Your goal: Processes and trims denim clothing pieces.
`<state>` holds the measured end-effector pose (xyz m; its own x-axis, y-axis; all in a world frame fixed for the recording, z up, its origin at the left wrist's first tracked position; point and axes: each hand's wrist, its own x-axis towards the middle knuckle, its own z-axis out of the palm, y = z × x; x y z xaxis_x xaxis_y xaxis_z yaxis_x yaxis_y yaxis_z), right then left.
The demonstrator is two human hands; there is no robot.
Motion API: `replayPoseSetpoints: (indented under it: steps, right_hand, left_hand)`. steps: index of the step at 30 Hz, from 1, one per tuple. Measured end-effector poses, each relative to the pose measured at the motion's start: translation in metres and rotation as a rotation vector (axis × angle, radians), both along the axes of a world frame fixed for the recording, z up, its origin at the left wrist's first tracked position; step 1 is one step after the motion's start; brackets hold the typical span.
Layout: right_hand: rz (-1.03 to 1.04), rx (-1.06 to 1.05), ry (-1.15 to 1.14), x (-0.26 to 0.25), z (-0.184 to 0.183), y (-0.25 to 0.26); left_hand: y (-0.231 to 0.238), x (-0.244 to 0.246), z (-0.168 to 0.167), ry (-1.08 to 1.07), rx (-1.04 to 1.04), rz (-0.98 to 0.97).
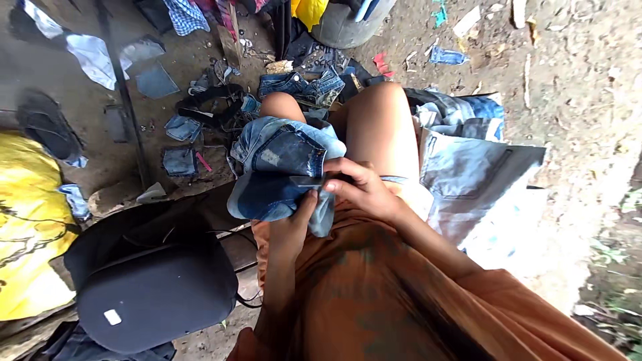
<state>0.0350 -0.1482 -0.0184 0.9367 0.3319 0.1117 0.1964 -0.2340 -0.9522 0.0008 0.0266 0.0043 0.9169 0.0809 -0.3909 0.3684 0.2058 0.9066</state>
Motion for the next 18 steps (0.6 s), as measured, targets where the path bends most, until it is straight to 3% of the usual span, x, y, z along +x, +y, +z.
replayPoseSetpoints:
  steps: [3, 7, 14, 18]
  right_hand:
    - [0.095, 0.21, 0.275, 0.01, 0.007, 0.002]
    - [0.131, 0.28, 0.383, 0.013, 0.013, 0.001]
    - [0.109, -0.134, -0.036, 0.004, 0.005, -0.017]
    - [0.024, -0.175, -0.21, 0.003, -0.001, -0.014]
  left_hand:
    - [0.001, 0.002, 0.001, 0.048, -0.041, 0.073]
    - [-0.009, 0.0, 0.002, 0.038, -0.099, 0.14]
    - [-0.008, 0.002, 0.006, -0.02, -0.07, 0.117]
    - [-0.005, -0.002, 0.005, -0.03, -0.117, 0.073]
